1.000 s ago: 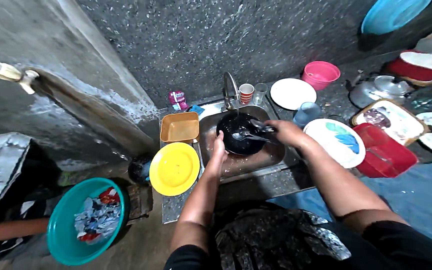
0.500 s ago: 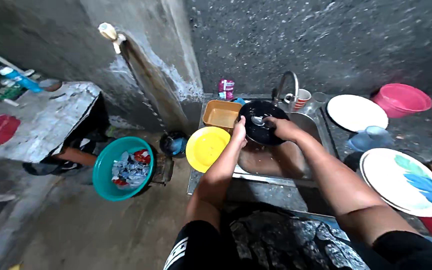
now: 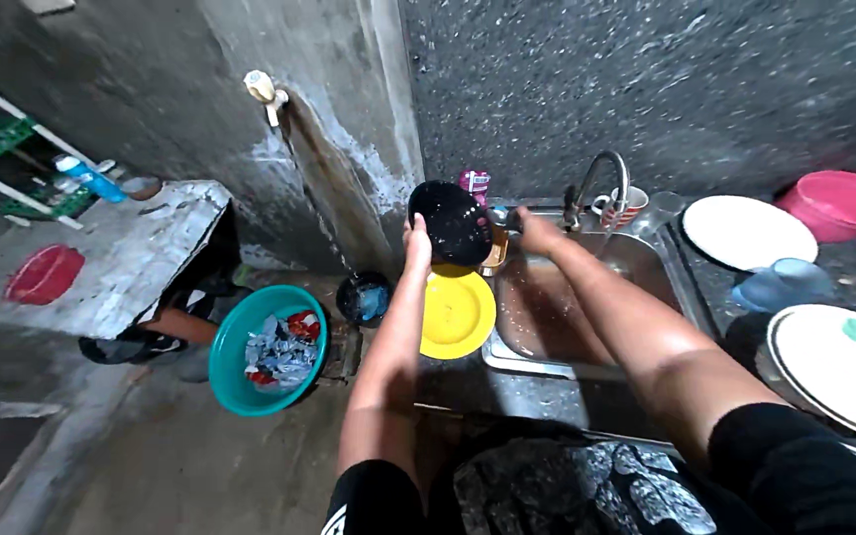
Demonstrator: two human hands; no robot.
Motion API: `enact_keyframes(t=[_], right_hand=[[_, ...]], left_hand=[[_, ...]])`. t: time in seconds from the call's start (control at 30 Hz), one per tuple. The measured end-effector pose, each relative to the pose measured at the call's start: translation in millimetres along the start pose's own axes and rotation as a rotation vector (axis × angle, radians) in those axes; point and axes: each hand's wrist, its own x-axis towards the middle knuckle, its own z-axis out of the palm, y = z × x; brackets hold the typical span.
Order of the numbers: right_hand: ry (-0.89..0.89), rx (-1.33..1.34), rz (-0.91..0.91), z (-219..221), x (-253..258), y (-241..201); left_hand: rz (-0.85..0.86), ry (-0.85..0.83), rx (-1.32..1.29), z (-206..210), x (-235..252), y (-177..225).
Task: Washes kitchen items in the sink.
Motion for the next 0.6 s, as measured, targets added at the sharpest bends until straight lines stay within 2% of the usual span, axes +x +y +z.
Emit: enact_keyframes(t=[0.07,0.17,0.3,0.5,0.6], right_hand=[[-0.044,0.006,0.005,18.1,7.2,-10.7],[-0.085,-0.030,0.017,44.0,17.7,-24.3],[-0.098,-0.194,-0.034,57.6,30.3,-42.4],[-0.109,-0.334,-0.152,72.4,33.2,-42.5],[-0.109,-0.325,-0.212,73.2,31.4,-33.4]], left_hand=[[0.084,0.022,0.123,-3.7,5.0,6.5],[0.122,0.067,0.411,-0.2,1.5,20.6],[0.225,0.051,0.674,12.8,-11.2,31.0],[0.472,-0.012,0.757,27.3,-19.5,23.0],[0.477,-0.030,0.680,14.6,-21.7,14.1]])
